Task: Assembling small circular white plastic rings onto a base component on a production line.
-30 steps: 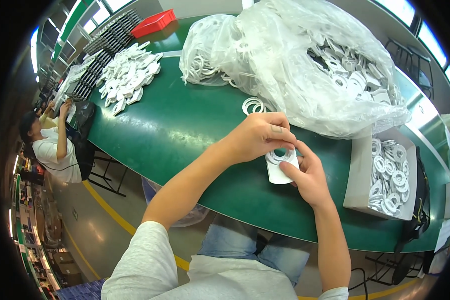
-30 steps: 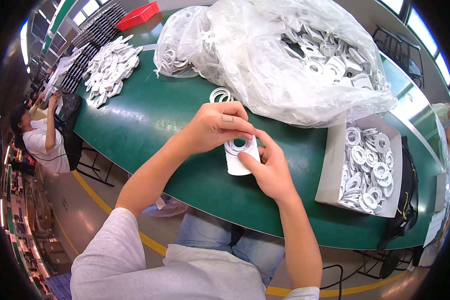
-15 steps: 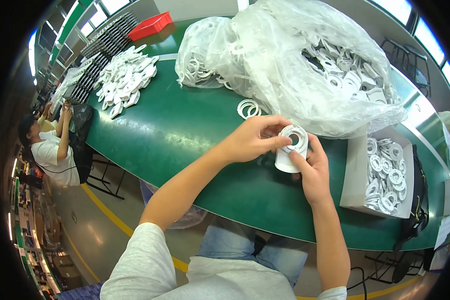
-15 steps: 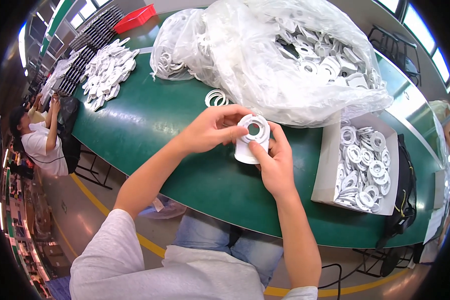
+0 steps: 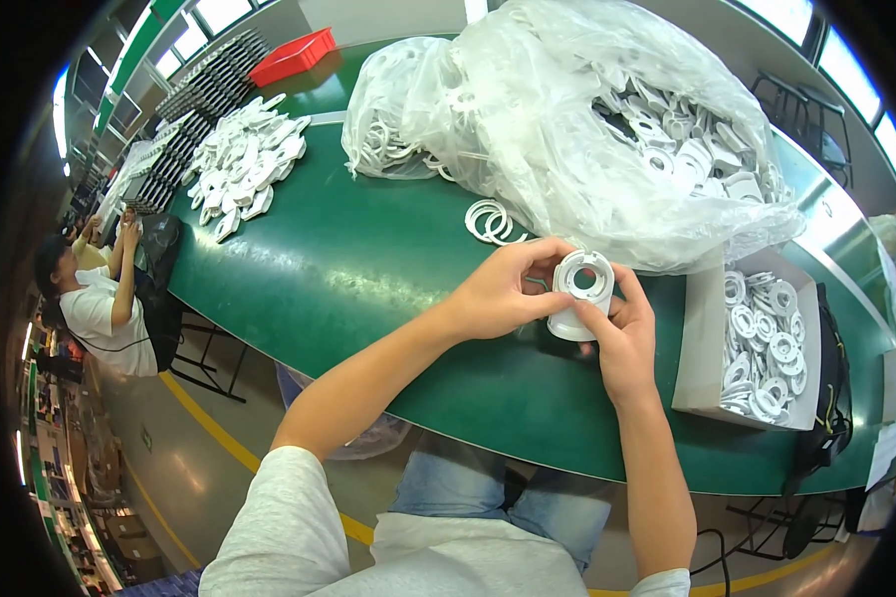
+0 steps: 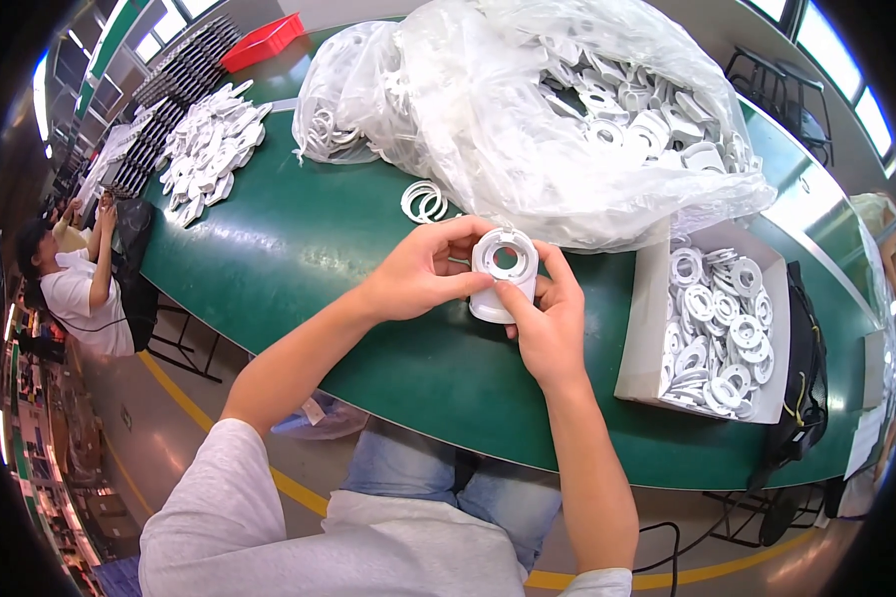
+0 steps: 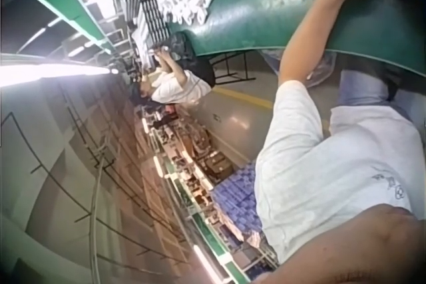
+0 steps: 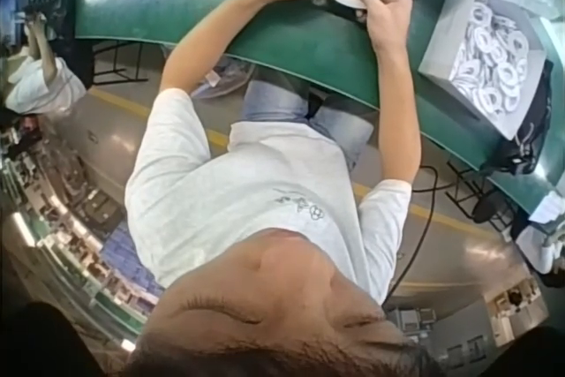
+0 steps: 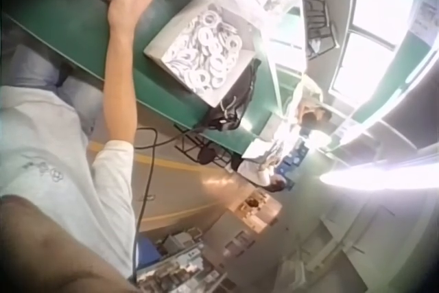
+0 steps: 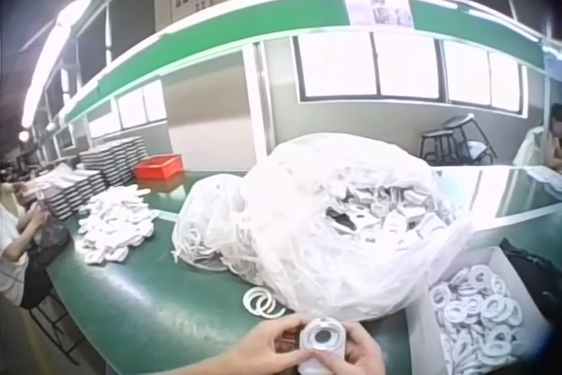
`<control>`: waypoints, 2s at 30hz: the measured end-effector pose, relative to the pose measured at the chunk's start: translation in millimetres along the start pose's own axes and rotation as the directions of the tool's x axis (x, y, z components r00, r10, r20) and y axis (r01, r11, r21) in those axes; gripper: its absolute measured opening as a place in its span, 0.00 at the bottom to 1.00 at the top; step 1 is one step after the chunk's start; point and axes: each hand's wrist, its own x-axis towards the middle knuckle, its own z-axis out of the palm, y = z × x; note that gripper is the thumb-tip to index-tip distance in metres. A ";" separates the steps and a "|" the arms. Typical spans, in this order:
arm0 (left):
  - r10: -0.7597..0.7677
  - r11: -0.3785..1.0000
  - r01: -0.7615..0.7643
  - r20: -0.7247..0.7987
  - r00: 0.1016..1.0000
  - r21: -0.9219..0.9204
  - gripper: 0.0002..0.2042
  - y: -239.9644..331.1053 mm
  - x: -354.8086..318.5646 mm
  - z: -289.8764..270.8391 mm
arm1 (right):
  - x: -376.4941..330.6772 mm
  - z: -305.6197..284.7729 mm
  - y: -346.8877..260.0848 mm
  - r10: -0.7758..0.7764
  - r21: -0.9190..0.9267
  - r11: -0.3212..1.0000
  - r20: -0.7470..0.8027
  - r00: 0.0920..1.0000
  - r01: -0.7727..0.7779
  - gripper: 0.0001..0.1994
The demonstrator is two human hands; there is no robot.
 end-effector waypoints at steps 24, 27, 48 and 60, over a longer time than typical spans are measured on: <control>-0.021 0.999 0.024 -0.082 0.996 0.033 0.11 -0.9 0.4 -5.3 | -1.2 2.0 2.2 -0.094 -0.124 0.988 -0.024 0.995 0.090 0.11; -0.026 1.000 0.026 -0.084 0.996 0.010 0.11 -0.2 0.7 -3.5 | -0.9 1.4 2.3 -0.100 -0.112 0.989 -0.021 0.995 0.097 0.11; 0.187 0.916 -0.146 -0.076 0.979 0.372 0.10 0.6 -0.6 1.7 | -0.5 -1.0 6.0 -0.213 -0.220 0.955 -0.032 0.977 0.201 0.10; 0.278 0.851 -0.223 -0.047 0.959 0.476 0.05 -2.8 -3.4 -1.4 | -1.8 -1.9 5.0 -0.155 -0.273 0.950 0.005 0.988 0.151 0.13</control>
